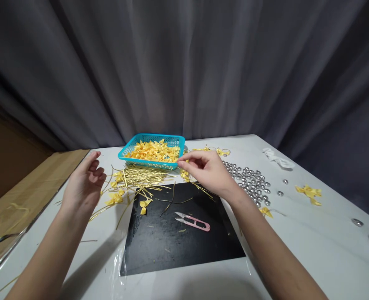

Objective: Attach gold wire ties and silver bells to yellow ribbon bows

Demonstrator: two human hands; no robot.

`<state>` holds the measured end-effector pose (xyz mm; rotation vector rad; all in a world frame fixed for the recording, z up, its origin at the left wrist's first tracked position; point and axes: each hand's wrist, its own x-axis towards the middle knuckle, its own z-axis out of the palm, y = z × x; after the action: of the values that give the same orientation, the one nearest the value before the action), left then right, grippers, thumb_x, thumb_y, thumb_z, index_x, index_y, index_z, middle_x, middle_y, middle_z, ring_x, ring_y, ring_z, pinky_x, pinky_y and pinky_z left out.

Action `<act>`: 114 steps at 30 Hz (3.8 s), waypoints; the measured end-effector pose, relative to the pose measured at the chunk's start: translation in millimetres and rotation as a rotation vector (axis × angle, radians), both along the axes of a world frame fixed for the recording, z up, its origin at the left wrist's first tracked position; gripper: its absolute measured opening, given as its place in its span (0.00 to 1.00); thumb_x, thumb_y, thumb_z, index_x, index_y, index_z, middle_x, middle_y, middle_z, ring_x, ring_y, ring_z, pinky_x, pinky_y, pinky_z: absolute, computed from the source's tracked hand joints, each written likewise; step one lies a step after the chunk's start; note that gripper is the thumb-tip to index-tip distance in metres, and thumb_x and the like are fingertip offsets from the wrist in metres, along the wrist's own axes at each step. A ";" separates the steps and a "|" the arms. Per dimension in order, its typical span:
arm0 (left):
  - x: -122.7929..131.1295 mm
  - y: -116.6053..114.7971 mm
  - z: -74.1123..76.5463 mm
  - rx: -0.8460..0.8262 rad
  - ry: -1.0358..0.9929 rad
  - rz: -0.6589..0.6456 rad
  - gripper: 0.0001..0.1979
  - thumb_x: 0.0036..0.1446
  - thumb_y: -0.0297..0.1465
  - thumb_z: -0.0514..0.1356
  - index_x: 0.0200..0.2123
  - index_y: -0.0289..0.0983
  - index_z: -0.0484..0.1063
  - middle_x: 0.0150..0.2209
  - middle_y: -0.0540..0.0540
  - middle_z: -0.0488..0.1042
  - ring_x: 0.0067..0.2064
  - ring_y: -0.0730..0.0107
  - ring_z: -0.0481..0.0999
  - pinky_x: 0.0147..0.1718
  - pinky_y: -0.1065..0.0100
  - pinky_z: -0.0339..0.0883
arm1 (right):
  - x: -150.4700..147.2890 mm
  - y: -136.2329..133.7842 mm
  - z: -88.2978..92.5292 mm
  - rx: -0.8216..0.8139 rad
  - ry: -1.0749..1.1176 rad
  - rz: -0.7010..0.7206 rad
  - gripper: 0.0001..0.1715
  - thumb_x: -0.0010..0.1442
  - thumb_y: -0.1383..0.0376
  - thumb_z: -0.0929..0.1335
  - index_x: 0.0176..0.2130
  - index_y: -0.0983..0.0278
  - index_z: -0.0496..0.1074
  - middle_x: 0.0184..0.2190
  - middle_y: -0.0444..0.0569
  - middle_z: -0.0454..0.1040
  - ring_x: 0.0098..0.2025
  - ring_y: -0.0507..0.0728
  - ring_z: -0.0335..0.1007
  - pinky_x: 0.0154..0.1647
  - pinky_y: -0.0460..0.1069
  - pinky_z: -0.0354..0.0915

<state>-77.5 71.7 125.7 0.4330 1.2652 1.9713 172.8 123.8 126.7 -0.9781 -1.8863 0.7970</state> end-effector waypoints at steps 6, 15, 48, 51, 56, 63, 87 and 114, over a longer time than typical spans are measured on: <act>-1.1 4.0 -9.2 0.018 0.045 0.086 0.15 0.34 0.33 0.70 0.28 0.36 0.74 0.25 0.56 0.60 0.21 0.86 0.55 0.16 0.80 0.49 | 2.2 -0.8 2.1 0.171 0.082 -0.142 0.06 0.52 0.63 0.70 0.28 0.64 0.75 0.15 0.40 0.56 0.20 0.48 0.50 0.21 0.47 0.50; 26.0 -4.8 -8.9 0.003 0.205 -0.105 0.12 0.36 0.34 0.69 0.26 0.35 0.76 0.19 0.57 0.59 0.19 0.83 0.52 0.18 0.76 0.45 | -32.6 -12.4 -21.5 -0.154 0.130 0.129 0.20 0.50 0.62 0.71 0.43 0.65 0.70 0.29 0.42 0.62 0.20 0.44 0.48 0.19 0.43 0.49; -10.4 2.0 1.7 0.020 0.264 0.069 0.13 0.35 0.32 0.68 0.26 0.32 0.74 0.20 0.57 0.55 0.17 0.88 0.49 0.13 0.81 0.41 | -1.7 15.4 -16.6 0.228 0.161 0.079 0.03 0.50 0.67 0.73 0.27 0.65 0.76 0.22 0.43 0.65 0.20 0.47 0.54 0.19 0.45 0.50; -12.8 4.1 -2.7 -0.034 0.330 0.051 0.14 0.36 0.35 0.67 0.27 0.33 0.73 0.20 0.57 0.54 0.17 0.87 0.48 0.14 0.79 0.41 | 1.8 16.3 -13.8 0.263 0.132 0.066 0.03 0.51 0.67 0.72 0.27 0.65 0.75 0.22 0.43 0.64 0.21 0.46 0.54 0.19 0.45 0.50; -26.7 13.6 -13.8 -0.178 0.458 -0.054 0.17 0.37 0.39 0.65 0.30 0.34 0.72 0.21 0.57 0.55 0.17 0.85 0.47 0.16 0.77 0.42 | 8.4 19.9 -12.2 0.344 -0.040 0.133 0.07 0.59 0.68 0.66 0.34 0.66 0.75 0.27 0.45 0.66 0.21 0.47 0.56 0.20 0.44 0.52; -40.6 25.8 -40.6 -0.540 0.813 -0.538 0.13 0.32 0.38 0.65 0.20 0.34 0.74 0.14 0.55 0.59 0.18 0.78 0.56 0.18 0.74 0.47 | 1.6 24.0 -25.5 0.523 -0.234 0.145 0.05 0.57 0.69 0.67 0.31 0.66 0.75 0.24 0.45 0.66 0.23 0.49 0.59 0.24 0.45 0.55; 48.6 -10.4 -22.9 -0.131 0.497 -0.864 0.09 0.50 0.38 0.63 0.29 0.38 0.76 0.21 0.52 0.67 0.19 0.79 0.55 0.18 0.74 0.45 | -25.2 -10.3 -24.5 0.493 -0.137 0.218 0.04 0.60 0.70 0.65 0.33 0.66 0.71 0.27 0.46 0.67 0.27 0.49 0.61 0.26 0.44 0.58; 62.6 -15.1 -38.3 -0.039 0.258 -0.688 0.13 0.46 0.38 0.65 0.32 0.36 0.78 0.16 0.58 0.45 0.19 0.80 0.41 0.17 0.73 0.35 | -30.4 -22.5 -26.5 0.803 -0.413 0.075 0.11 0.64 0.69 0.60 0.38 0.66 0.70 0.31 0.51 0.72 0.30 0.52 0.69 0.25 0.45 0.62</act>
<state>-15.0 56.6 87.4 0.9804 1.1025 1.3327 142.4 101.3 100.2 -0.5737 -2.3083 -0.1760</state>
